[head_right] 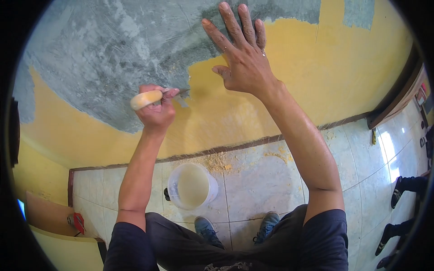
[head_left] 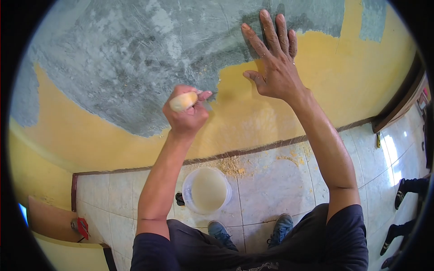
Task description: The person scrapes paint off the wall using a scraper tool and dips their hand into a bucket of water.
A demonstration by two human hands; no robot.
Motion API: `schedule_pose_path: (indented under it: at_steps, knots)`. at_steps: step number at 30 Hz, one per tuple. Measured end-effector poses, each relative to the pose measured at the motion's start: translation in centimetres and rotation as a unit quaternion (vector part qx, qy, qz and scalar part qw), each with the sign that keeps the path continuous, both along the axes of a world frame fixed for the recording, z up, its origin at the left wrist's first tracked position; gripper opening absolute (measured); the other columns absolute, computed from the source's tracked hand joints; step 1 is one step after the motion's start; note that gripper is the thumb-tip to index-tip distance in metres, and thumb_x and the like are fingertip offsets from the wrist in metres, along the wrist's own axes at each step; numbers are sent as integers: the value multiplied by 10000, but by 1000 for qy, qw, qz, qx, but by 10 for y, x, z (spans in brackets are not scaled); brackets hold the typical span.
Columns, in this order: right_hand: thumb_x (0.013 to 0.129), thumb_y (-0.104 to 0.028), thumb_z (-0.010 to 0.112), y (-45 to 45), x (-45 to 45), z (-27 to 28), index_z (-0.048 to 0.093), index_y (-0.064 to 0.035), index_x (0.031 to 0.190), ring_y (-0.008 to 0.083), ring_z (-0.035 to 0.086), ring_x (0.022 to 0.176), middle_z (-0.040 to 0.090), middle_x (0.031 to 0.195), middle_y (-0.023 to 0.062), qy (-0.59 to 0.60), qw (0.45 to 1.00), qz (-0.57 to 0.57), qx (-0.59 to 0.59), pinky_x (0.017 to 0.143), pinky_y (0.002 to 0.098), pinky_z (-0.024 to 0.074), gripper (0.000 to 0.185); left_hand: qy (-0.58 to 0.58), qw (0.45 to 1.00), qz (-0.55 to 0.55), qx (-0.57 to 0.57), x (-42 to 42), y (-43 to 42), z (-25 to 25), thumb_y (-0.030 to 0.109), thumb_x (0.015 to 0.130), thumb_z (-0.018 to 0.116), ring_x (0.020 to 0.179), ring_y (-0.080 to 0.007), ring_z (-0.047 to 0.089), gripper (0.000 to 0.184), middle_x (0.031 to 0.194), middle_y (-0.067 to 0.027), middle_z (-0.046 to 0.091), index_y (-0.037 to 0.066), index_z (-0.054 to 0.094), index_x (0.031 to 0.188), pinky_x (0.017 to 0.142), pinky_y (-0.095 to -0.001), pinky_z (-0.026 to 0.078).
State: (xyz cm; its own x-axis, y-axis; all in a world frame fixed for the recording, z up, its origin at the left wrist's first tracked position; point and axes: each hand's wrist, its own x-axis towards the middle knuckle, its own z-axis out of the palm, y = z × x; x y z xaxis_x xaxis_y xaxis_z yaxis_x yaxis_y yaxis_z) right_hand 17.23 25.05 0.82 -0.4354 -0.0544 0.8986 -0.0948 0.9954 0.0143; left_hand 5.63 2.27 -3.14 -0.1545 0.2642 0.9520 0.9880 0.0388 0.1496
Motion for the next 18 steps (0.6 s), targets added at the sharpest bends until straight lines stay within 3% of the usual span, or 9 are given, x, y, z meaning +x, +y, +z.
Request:
schedule_pose_path:
  at_steps: [2, 6, 8, 10, 13, 18]
  knots:
    - [698, -250, 827, -1, -1, 1, 264, -313, 1562, 395, -11, 1517, 41, 1664, 108, -4, 1000, 3, -3, 1180, 587, 57, 1033, 70, 996, -41, -37, 5, -4, 3, -160, 717, 759, 683, -147, 626, 330, 863, -77, 586, 2, 530, 891, 616, -258, 551]
    - [688, -242, 831, -3, 0, -2, 268, -311, 1562, 399, -1, 1516, 53, 1663, 112, 13, 1000, 14, 2, 1178, 587, 60, 1042, -3, 1000, 11, -14, 10, 5, 4, -119, 712, 775, 658, -162, 625, 301, 774, -61, 594, 16, 559, 871, 592, -272, 541]
    - [683, -240, 833, -1, -1, -2, 267, -312, 1562, 402, 2, 1515, 53, 1662, 112, 7, 1000, 13, -1, 1177, 588, 62, 1049, 9, 1000, -3, -3, 18, 6, 5, -102, 707, 792, 650, -169, 636, 293, 782, -61, 593, 20, 565, 845, 588, -285, 548]
    - [683, -246, 836, -2, 2, 1, 260, -313, 1564, 405, 0, 1514, 44, 1663, 112, -5, 1000, 9, -6, 1175, 594, 66, 1054, -59, 996, 49, -39, 20, 6, 8, -96, 702, 806, 664, -165, 643, 287, 833, -68, 599, 17, 567, 813, 595, -289, 553]
    - [684, -246, 838, -1, 1, 0, 256, -316, 1564, 406, -4, 1514, 32, 1664, 112, -4, 1000, 6, 0, 1174, 592, 72, 1058, 1, 1000, 31, 6, 13, 9, 9, -97, 696, 813, 666, -165, 643, 294, 842, -73, 603, 10, 565, 812, 592, -284, 548]
    - [675, -250, 844, 2, 0, -3, 267, -316, 1560, 403, 1, 1513, 43, 1663, 107, -10, 1000, 1, -3, 1170, 583, 91, 1058, -58, 998, 18, -15, 13, 7, 0, -110, 702, 801, 667, -161, 643, 280, 834, -70, 597, 10, 561, 783, 581, -290, 552]
